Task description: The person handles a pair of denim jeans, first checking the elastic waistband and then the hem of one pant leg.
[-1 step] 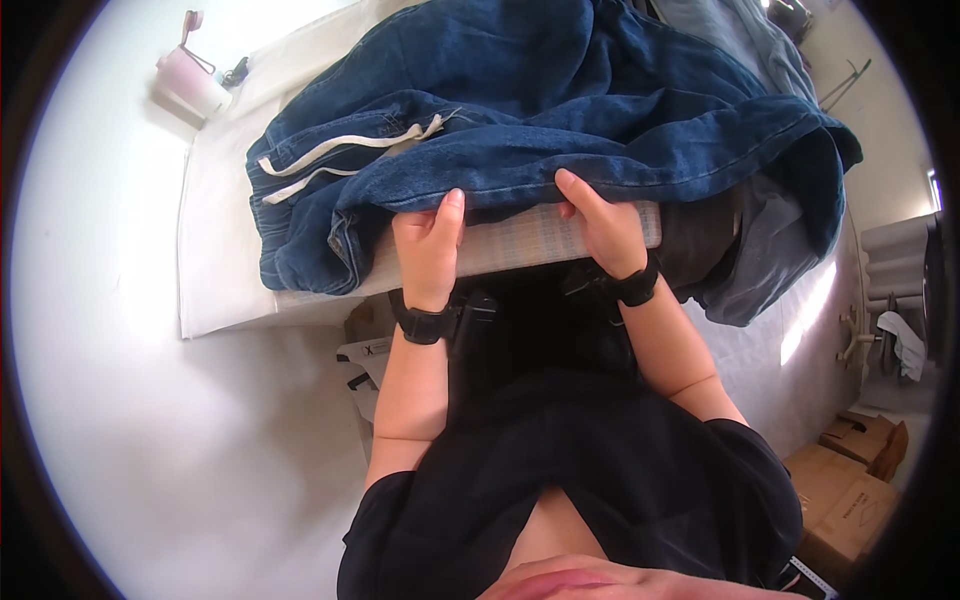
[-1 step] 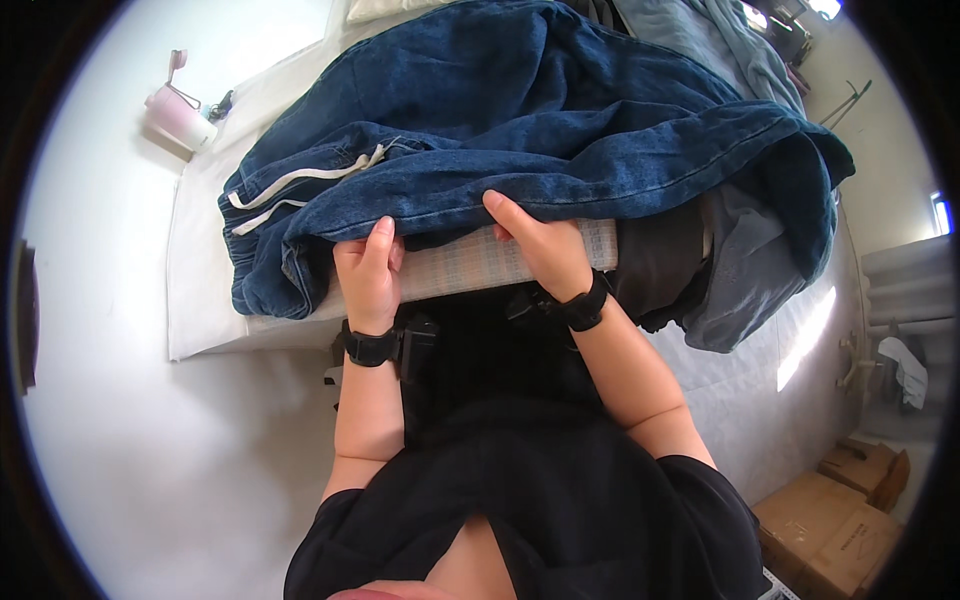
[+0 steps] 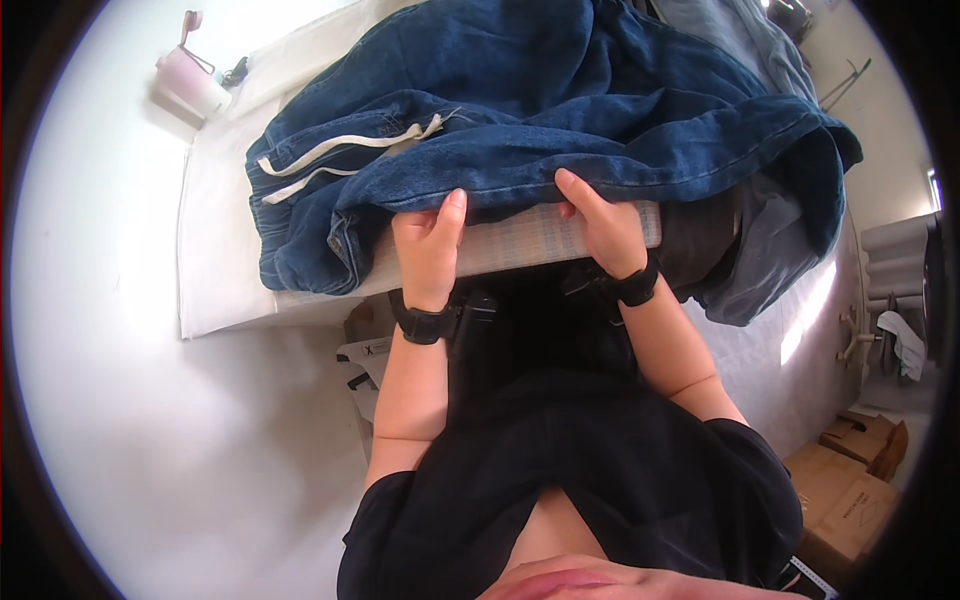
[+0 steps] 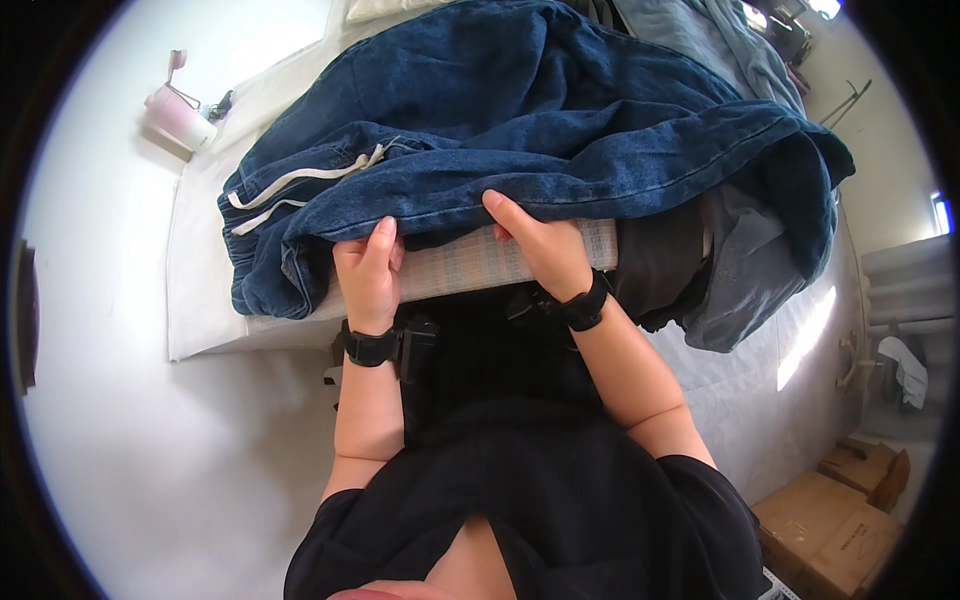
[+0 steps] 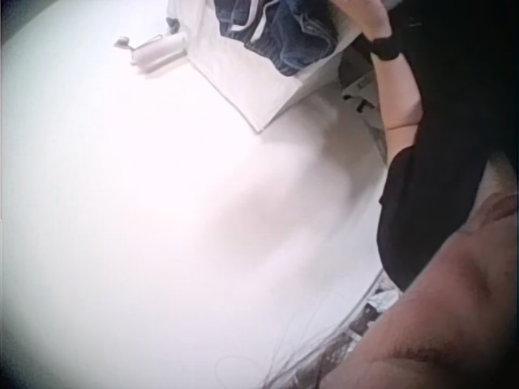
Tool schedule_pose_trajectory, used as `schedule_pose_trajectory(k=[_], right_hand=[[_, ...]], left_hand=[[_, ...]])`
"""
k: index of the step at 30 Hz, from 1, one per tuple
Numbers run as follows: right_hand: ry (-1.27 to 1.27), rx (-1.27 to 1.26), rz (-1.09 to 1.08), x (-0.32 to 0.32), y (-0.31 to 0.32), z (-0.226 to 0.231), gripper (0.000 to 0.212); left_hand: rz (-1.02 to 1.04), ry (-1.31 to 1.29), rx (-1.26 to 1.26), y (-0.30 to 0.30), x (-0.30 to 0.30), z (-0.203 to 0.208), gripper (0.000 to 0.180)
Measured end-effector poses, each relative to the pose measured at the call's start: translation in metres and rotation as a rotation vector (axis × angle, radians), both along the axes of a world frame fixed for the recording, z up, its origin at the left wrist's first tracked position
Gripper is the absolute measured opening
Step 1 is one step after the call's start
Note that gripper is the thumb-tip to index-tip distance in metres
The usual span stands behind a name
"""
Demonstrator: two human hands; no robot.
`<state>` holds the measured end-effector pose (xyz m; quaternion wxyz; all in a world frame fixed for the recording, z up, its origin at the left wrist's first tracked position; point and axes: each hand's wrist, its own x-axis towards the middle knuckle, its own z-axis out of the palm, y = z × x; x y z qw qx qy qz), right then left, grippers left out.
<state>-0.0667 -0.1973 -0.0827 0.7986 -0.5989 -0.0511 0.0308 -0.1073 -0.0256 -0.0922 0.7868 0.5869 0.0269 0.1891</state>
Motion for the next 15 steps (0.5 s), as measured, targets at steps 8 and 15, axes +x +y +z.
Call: schedule_pose_trajectory(k=[8,15], right_hand=[[0.006,0.032,0.032,0.0009,-0.0015,-0.0002,0.009],[-0.004,0.021,0.037,0.0004,-0.0014,-0.0005,0.008]], left_hand=[[-0.002,-0.004,0.039,0.0004,0.0003,0.0006,0.008],[-0.012,-0.036,0.034,0.0009,0.0011,-0.0044,0.012]])
